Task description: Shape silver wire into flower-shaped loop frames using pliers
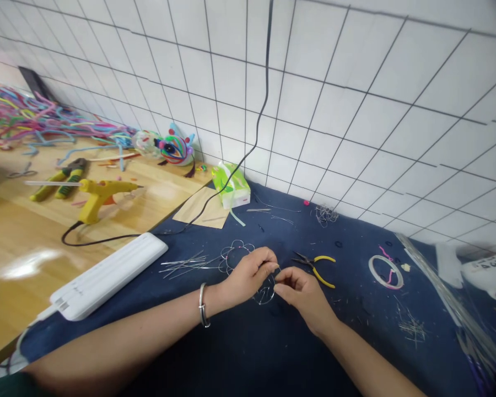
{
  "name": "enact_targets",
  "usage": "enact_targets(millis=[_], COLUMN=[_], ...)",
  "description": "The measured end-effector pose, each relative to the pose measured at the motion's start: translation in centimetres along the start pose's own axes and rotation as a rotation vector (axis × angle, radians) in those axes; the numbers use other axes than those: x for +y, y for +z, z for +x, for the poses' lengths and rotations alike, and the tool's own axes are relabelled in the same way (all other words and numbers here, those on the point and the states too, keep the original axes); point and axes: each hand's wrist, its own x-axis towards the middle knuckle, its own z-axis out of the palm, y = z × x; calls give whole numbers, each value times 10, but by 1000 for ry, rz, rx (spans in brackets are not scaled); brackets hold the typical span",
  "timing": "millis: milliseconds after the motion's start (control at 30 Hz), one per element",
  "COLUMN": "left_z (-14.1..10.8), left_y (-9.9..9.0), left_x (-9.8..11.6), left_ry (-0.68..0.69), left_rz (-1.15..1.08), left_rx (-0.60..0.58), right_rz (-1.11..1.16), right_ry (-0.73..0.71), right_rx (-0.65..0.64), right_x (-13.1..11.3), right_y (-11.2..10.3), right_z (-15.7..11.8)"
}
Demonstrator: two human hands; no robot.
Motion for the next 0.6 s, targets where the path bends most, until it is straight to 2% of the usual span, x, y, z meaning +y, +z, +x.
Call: enact_targets(millis=[100, 233, 400, 600], left_z=[-1, 1, 1, 0], left_y=[1, -2, -3, -4], left_x=[-3, -10, -13, -12], left_ry=[0, 35, 79, 179], left_rz=[-67, -139, -118, -1], left_rx=[-85, -233, -233, -200], right_rz=[-39, 23, 56, 119], right_ry=[-8, 0, -18, -3], right_rx=[27, 62, 80, 29], right_x=[3, 7, 7, 6], right_y=[-1, -4, -4, -1], right_z=[0, -1, -2, -4])
